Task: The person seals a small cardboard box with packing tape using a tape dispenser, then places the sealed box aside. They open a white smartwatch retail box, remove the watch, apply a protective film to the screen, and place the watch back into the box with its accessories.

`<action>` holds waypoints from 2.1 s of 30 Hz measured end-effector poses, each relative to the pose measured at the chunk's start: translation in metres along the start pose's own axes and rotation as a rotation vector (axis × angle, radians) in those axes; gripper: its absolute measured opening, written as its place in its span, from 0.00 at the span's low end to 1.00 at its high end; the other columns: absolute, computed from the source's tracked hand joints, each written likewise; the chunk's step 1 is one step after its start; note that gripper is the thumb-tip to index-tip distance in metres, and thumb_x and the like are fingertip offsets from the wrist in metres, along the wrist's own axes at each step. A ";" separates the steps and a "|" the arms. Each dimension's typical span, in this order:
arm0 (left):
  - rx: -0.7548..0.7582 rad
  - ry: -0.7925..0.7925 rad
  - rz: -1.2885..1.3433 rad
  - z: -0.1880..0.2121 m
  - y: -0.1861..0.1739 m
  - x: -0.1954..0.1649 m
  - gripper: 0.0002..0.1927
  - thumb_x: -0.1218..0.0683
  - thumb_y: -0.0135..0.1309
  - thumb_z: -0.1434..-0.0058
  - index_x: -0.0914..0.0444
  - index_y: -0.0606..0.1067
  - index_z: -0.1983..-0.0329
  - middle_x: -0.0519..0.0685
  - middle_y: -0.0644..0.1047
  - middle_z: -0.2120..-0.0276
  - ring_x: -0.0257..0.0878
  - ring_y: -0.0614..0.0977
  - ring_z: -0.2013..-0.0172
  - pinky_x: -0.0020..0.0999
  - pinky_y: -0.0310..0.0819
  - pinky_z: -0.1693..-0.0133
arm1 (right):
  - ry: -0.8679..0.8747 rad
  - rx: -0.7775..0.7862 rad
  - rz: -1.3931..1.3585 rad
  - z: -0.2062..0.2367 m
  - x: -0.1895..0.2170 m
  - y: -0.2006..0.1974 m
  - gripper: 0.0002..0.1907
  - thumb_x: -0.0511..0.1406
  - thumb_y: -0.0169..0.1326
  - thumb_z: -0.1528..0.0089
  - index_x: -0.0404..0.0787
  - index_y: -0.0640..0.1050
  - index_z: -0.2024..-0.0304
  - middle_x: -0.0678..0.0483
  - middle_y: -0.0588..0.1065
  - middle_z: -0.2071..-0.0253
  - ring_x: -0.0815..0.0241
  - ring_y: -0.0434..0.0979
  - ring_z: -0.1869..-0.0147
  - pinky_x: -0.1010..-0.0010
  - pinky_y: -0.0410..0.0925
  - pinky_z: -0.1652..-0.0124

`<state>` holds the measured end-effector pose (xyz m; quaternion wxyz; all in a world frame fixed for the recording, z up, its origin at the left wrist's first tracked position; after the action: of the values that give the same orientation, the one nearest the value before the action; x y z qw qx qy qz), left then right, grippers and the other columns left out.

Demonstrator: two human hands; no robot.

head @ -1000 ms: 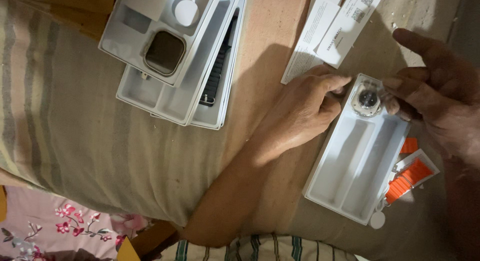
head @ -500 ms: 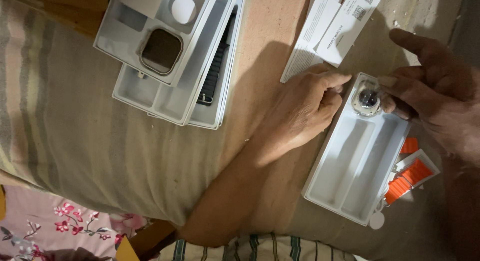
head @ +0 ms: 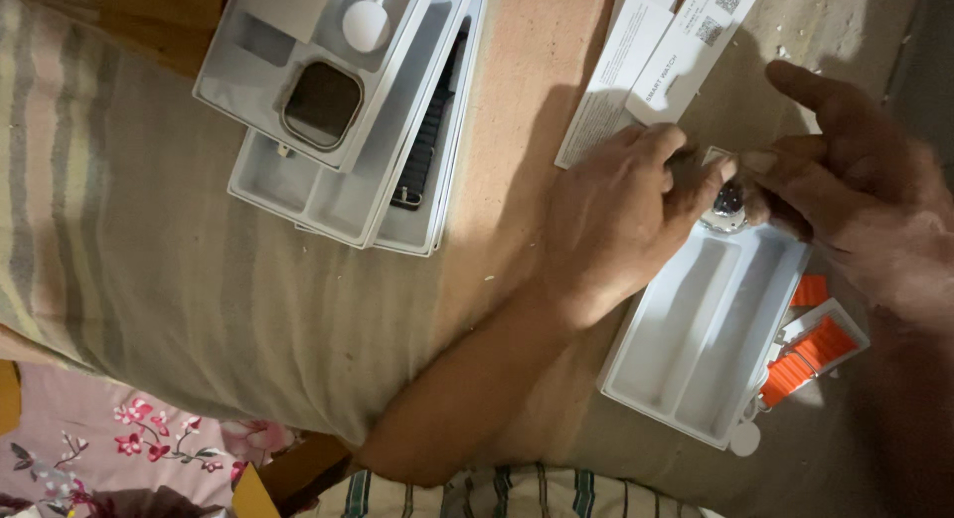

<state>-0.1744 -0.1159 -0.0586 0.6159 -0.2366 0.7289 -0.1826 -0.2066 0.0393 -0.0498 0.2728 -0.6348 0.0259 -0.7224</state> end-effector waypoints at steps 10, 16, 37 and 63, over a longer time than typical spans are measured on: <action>0.063 -0.065 -0.157 0.001 0.005 -0.004 0.17 0.46 0.51 0.32 0.67 0.71 0.57 0.56 0.80 0.68 0.38 0.80 0.80 0.33 0.72 0.83 | -0.030 0.046 0.089 -0.002 -0.002 0.006 0.33 0.27 0.49 0.29 0.21 0.57 0.24 0.46 0.74 0.74 0.68 0.68 0.76 0.78 0.59 0.76; 0.063 -0.076 -0.114 0.000 0.013 0.001 0.15 0.48 0.45 0.27 0.66 0.70 0.58 0.55 0.79 0.70 0.39 0.80 0.82 0.34 0.71 0.85 | -0.098 0.074 0.123 -0.006 -0.006 0.000 0.31 0.27 0.48 0.29 0.20 0.58 0.25 0.47 0.74 0.74 0.68 0.68 0.78 0.78 0.59 0.78; 0.080 -0.198 0.065 -0.009 0.044 0.025 0.12 0.49 0.48 0.29 0.61 0.69 0.65 0.51 0.76 0.75 0.46 0.82 0.75 0.43 0.76 0.73 | 0.147 -0.051 0.420 0.007 -0.012 -0.009 0.33 0.32 0.57 0.31 0.21 0.62 0.28 0.43 0.81 0.74 0.62 0.75 0.81 0.72 0.62 0.82; 0.304 0.014 -0.030 0.019 0.004 -0.014 0.26 0.61 0.57 0.32 0.58 0.67 0.31 0.48 0.74 0.73 0.35 0.75 0.75 0.32 0.75 0.70 | 0.149 0.020 0.681 0.003 -0.009 -0.010 0.36 0.39 0.61 0.35 0.28 0.65 0.29 0.44 0.82 0.76 0.59 0.82 0.81 0.67 0.69 0.83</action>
<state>-0.1548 -0.1044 -0.0523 0.6368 -0.1504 0.6936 -0.3014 -0.2070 0.0529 -0.0530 0.5018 -0.5327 0.2486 -0.6346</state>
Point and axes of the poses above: each hand's wrist, its own z-axis away from the middle knuckle, its own y-axis out of the palm, x = y × z, the point moved 10 cm from there along -z, towards the middle knuckle
